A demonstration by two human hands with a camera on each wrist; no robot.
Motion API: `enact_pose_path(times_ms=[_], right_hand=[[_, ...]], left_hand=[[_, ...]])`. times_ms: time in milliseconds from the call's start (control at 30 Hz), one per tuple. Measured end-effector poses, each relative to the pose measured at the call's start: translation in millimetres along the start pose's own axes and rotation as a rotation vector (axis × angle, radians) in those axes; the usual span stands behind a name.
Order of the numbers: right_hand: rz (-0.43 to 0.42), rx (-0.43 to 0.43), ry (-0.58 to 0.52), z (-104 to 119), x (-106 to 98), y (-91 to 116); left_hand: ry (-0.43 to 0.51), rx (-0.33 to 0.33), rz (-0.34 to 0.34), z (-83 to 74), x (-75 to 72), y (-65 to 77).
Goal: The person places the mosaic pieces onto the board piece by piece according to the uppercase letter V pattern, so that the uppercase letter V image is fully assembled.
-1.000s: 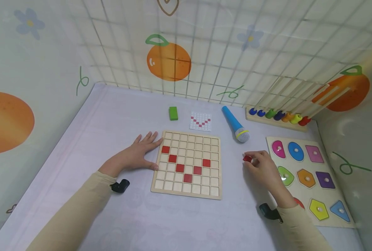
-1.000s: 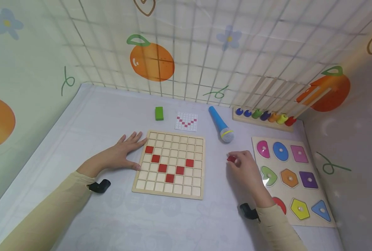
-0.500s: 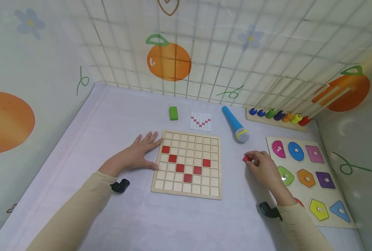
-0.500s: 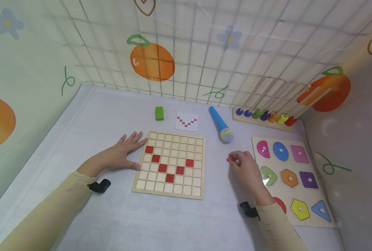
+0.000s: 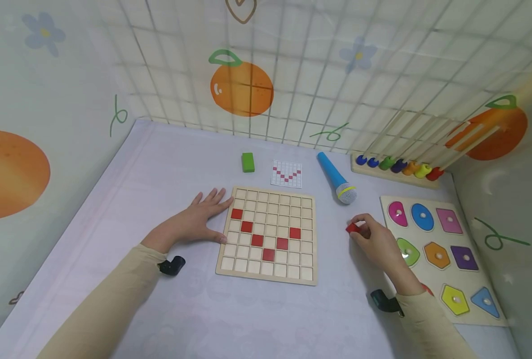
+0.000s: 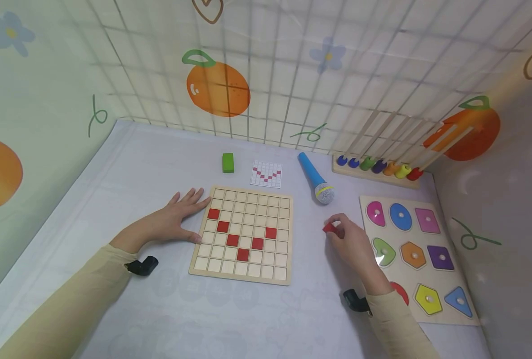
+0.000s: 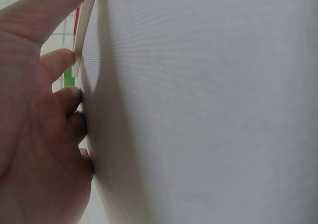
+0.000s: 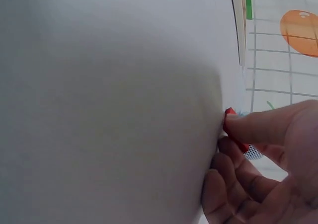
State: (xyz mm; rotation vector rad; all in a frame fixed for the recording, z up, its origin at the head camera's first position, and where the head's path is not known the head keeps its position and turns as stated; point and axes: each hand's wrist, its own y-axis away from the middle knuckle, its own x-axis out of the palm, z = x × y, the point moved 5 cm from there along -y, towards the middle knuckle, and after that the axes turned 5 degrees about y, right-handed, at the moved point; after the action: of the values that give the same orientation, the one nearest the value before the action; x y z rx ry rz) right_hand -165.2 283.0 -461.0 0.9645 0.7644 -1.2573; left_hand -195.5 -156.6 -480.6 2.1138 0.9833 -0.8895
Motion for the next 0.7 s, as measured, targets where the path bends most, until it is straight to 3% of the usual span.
enact_pose_path(times_ms=[700], right_hand=[[-0.089, -0.062, -0.1, 8.2, 5.7, 1.5]], left_hand=[[0.005, -0.002, 0.0, -0.2, 0.0, 0.3]])
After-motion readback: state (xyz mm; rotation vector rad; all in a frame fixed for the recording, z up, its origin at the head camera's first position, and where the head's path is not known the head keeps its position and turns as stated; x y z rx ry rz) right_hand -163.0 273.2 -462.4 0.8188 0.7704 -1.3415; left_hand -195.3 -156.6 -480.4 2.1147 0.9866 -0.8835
